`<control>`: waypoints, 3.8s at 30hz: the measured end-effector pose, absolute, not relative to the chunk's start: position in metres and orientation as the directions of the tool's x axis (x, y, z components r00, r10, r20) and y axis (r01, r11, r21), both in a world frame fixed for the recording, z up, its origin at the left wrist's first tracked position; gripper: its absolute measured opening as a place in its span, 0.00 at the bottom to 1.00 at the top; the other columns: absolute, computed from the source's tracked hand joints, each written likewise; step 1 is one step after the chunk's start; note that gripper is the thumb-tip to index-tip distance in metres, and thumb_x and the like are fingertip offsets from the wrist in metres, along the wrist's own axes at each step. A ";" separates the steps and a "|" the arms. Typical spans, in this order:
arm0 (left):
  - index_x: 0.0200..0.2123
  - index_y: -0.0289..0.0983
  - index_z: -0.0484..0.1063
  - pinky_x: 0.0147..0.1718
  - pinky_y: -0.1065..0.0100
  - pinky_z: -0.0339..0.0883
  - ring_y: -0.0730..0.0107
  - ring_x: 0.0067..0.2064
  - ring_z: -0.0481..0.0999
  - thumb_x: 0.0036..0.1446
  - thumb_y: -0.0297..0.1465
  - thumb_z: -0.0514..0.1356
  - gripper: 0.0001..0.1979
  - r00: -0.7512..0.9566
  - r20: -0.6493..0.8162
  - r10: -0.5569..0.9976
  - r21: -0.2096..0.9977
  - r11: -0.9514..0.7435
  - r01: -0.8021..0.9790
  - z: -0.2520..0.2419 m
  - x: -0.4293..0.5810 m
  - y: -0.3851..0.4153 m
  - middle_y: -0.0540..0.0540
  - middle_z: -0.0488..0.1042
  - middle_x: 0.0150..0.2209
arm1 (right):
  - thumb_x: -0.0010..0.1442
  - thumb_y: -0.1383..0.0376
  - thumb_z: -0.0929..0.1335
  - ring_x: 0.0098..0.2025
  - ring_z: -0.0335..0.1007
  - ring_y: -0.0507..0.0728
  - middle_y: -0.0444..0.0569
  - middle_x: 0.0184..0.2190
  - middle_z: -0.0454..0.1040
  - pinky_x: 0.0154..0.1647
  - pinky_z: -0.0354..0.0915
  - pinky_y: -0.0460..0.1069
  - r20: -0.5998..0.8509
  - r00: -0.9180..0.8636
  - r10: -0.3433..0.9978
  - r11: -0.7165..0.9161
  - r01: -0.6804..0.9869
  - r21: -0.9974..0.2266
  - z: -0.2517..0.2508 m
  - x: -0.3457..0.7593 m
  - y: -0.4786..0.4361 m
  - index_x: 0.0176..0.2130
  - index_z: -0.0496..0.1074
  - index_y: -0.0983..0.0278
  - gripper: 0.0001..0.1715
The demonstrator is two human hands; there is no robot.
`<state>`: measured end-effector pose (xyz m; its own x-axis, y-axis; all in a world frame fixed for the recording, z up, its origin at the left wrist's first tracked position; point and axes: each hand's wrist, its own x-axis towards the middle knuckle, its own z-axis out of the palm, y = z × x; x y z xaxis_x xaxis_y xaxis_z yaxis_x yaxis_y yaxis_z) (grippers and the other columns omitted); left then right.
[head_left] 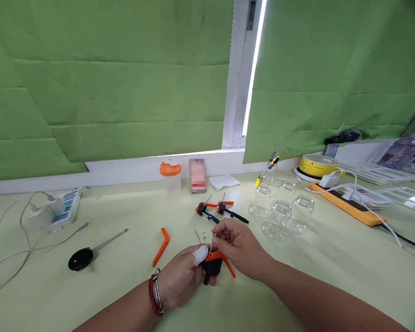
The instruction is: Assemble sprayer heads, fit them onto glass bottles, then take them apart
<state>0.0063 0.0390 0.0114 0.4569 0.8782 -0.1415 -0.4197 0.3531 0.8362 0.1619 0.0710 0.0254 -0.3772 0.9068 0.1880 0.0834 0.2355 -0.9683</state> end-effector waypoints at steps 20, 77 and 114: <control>0.39 0.34 0.73 0.34 0.63 0.65 0.65 0.32 0.73 0.51 0.35 0.62 0.14 0.621 -0.150 0.770 0.863 0.409 -0.298 0.022 -0.005 0.040 0.43 0.73 0.31 | 0.54 0.70 0.64 0.46 0.62 0.57 0.51 0.43 0.70 0.51 0.55 0.54 0.370 -0.791 0.487 0.850 0.332 -0.410 0.039 0.169 0.060 0.46 0.68 0.64 0.18; 0.36 0.36 0.66 0.40 0.63 0.69 0.67 0.36 0.73 0.52 0.28 0.59 0.07 0.237 -0.179 0.955 0.912 0.251 -0.324 0.030 -0.017 0.053 0.47 0.68 0.36 | 0.58 0.66 0.61 0.28 0.65 0.52 0.45 0.27 0.72 0.29 0.53 0.46 0.205 -0.675 0.709 0.704 0.656 -0.273 0.018 0.180 0.087 0.34 0.68 0.63 0.07; 0.40 0.42 0.59 0.31 0.69 0.61 0.75 0.29 0.65 0.44 0.28 0.63 0.20 0.142 -0.127 0.982 0.989 0.136 -0.055 0.024 -0.009 0.048 0.53 0.66 0.34 | 0.61 0.72 0.56 0.37 0.65 0.56 0.53 0.38 0.70 0.38 0.64 0.51 0.338 -0.637 0.693 0.707 0.509 -0.490 -0.003 0.170 0.070 0.46 0.64 0.65 0.15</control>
